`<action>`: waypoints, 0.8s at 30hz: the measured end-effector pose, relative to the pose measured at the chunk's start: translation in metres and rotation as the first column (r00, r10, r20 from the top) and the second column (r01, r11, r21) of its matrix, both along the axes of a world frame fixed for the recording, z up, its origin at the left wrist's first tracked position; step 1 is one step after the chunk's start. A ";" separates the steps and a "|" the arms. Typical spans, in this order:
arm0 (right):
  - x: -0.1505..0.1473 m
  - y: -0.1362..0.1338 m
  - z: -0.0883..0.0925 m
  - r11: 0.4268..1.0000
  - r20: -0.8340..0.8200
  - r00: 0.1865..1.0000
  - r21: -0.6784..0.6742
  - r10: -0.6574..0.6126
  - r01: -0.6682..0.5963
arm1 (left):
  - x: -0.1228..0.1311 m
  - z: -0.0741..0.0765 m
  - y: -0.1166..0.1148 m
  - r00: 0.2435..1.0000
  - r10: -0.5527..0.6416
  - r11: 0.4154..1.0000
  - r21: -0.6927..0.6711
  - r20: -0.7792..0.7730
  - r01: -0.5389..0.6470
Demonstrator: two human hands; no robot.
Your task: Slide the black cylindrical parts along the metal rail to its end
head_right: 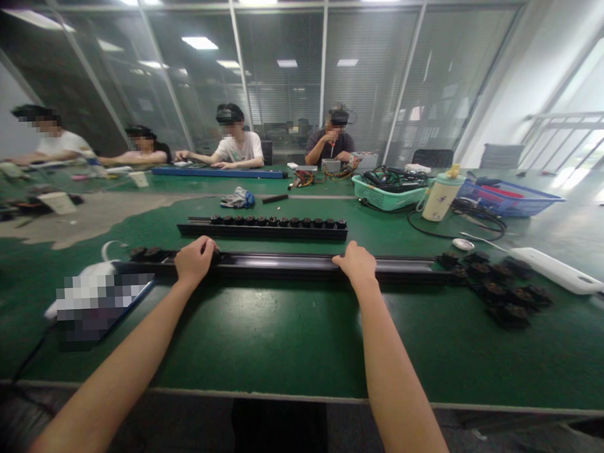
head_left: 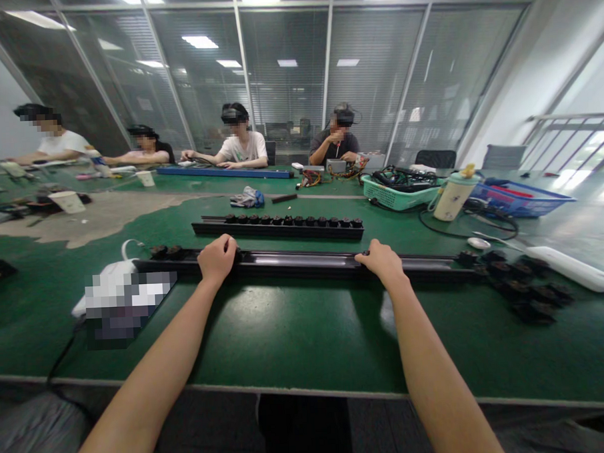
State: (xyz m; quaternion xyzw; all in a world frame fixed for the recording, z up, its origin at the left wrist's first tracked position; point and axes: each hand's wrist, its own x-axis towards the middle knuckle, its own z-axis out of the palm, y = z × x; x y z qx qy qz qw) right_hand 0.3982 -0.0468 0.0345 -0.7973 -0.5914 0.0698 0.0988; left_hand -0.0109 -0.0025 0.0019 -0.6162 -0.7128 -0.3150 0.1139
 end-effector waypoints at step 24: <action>0.017 0.002 -0.002 0.995 -0.067 0.993 -0.030 -0.096 0.094 | 0.002 0.001 -0.003 1.000 0.007 1.000 -0.020 -0.011 -0.007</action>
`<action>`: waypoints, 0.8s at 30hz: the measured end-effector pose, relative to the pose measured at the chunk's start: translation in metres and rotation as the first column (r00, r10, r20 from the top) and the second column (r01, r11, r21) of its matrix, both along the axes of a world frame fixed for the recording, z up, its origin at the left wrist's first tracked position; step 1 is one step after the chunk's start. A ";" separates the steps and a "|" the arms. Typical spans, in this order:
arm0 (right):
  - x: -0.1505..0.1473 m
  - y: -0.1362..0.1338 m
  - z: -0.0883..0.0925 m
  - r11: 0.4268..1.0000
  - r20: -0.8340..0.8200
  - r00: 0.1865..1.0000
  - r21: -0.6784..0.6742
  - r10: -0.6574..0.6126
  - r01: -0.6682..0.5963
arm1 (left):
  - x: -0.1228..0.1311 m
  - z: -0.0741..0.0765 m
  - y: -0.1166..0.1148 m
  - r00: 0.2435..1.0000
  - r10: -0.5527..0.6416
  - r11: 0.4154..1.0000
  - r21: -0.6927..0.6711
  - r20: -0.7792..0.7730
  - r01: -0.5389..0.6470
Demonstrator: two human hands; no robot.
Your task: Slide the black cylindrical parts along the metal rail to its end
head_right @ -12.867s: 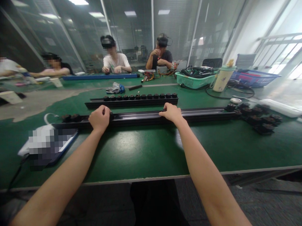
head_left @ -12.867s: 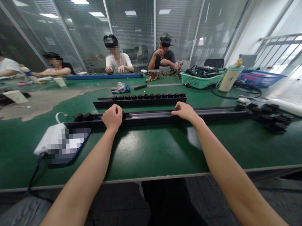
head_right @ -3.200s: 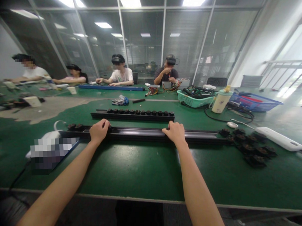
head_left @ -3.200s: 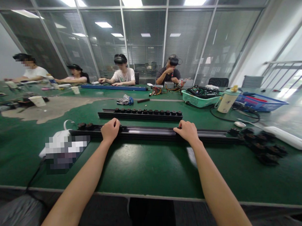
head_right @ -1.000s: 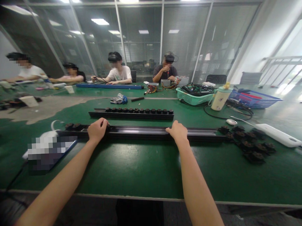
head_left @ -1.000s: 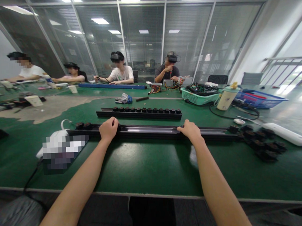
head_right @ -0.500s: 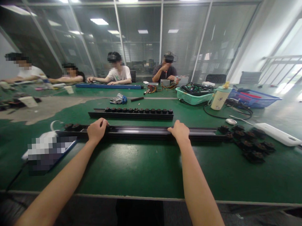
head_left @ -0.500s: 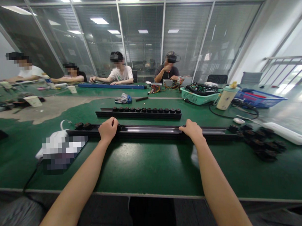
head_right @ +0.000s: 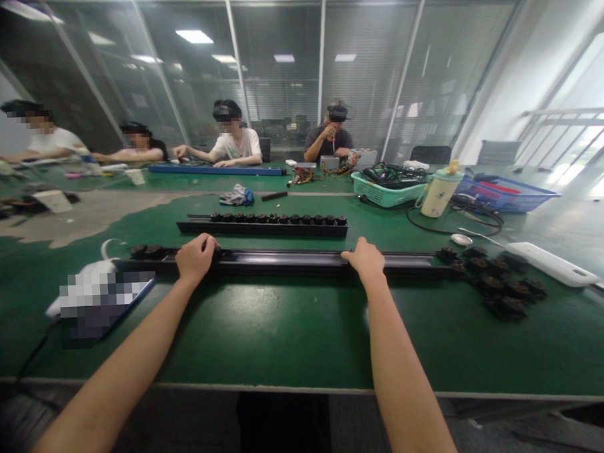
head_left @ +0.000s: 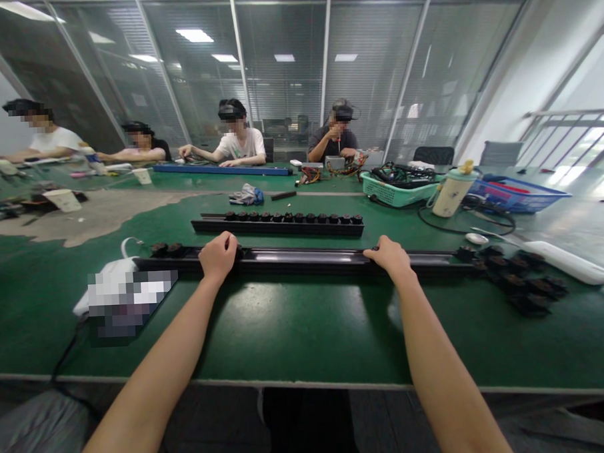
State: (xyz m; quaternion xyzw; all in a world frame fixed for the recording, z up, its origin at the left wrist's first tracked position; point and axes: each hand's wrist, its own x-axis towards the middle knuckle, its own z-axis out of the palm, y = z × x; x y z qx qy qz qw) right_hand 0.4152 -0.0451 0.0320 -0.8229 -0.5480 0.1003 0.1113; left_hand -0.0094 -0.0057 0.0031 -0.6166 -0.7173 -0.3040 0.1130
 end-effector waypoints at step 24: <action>0.035 0.003 -0.061 0.858 0.121 0.957 0.425 0.262 -0.289 | -0.005 0.000 0.002 0.999 -0.043 0.998 0.038 0.022 0.042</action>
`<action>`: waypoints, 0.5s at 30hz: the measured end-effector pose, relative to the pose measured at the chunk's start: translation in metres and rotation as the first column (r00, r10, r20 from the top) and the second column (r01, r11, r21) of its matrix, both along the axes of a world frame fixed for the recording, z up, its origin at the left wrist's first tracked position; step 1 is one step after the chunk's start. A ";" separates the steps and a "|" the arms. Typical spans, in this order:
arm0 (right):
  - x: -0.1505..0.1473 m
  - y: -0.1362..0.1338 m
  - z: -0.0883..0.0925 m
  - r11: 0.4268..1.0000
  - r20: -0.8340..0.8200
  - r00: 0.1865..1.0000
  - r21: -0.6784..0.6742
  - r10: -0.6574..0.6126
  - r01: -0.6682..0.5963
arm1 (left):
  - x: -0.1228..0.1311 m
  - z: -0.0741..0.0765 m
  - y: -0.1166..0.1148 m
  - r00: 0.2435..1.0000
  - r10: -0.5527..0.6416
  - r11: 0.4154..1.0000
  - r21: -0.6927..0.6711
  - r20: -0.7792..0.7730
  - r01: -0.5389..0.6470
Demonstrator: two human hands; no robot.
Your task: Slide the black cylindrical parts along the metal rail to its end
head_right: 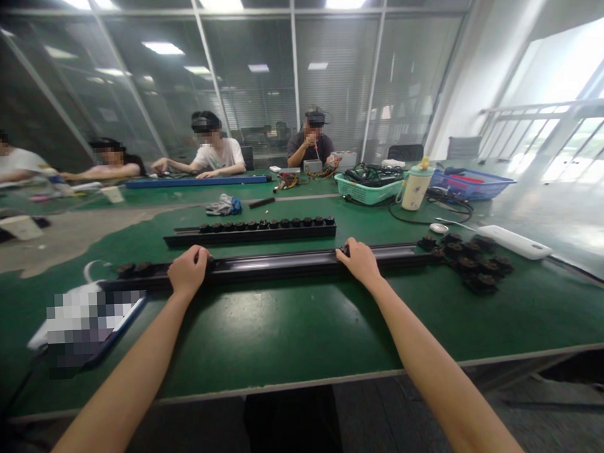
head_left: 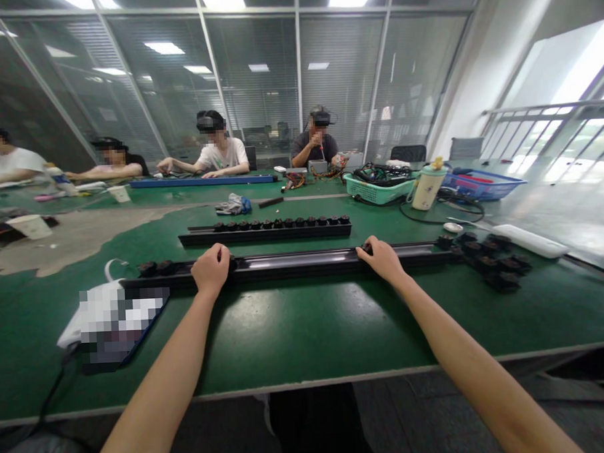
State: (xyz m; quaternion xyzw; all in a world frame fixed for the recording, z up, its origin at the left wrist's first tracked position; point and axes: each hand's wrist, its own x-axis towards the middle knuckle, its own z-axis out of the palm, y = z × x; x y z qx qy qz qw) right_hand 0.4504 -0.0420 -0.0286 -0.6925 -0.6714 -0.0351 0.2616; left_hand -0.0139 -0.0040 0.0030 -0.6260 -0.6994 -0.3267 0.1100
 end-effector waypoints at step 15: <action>0.007 -0.011 0.009 0.998 0.170 0.985 0.053 -0.033 0.025 | 0.002 0.000 0.001 1.000 0.023 1.000 -0.009 -0.018 -0.023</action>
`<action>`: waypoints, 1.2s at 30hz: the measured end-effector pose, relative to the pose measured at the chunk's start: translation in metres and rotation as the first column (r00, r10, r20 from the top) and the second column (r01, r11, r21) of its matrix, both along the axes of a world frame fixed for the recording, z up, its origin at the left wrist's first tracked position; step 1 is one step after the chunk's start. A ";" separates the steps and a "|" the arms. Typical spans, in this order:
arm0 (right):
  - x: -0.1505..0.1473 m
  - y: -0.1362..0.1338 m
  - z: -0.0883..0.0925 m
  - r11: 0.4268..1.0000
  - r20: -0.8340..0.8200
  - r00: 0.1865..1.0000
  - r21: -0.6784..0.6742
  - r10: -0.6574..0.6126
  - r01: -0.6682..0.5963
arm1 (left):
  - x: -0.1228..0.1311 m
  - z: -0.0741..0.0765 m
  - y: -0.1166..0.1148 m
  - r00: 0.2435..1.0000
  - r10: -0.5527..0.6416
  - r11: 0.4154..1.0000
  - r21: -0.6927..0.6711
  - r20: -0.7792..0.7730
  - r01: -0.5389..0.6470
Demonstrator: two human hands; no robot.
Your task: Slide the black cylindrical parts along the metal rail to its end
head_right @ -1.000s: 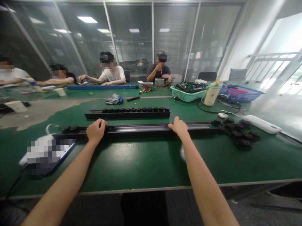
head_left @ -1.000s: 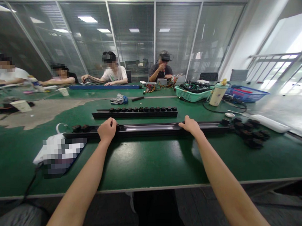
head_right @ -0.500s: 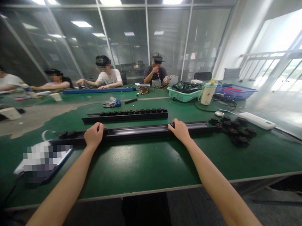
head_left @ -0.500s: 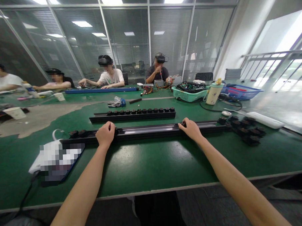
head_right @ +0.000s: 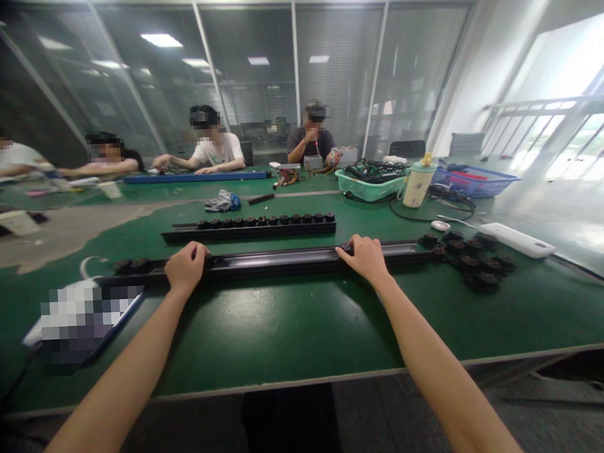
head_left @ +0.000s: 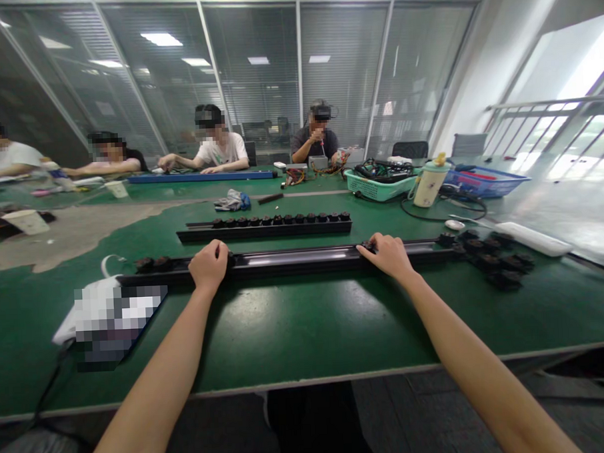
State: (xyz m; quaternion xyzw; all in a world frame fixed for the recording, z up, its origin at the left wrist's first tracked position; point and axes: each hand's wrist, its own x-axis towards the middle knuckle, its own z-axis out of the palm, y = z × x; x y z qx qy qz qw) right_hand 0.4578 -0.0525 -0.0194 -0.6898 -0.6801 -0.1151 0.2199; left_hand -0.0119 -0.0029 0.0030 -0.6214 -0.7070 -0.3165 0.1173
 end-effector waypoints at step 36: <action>-0.007 -0.014 0.015 0.994 0.152 0.984 -0.040 -0.091 0.099 | 0.001 0.000 0.001 1.000 0.018 1.000 -0.022 -0.010 -0.018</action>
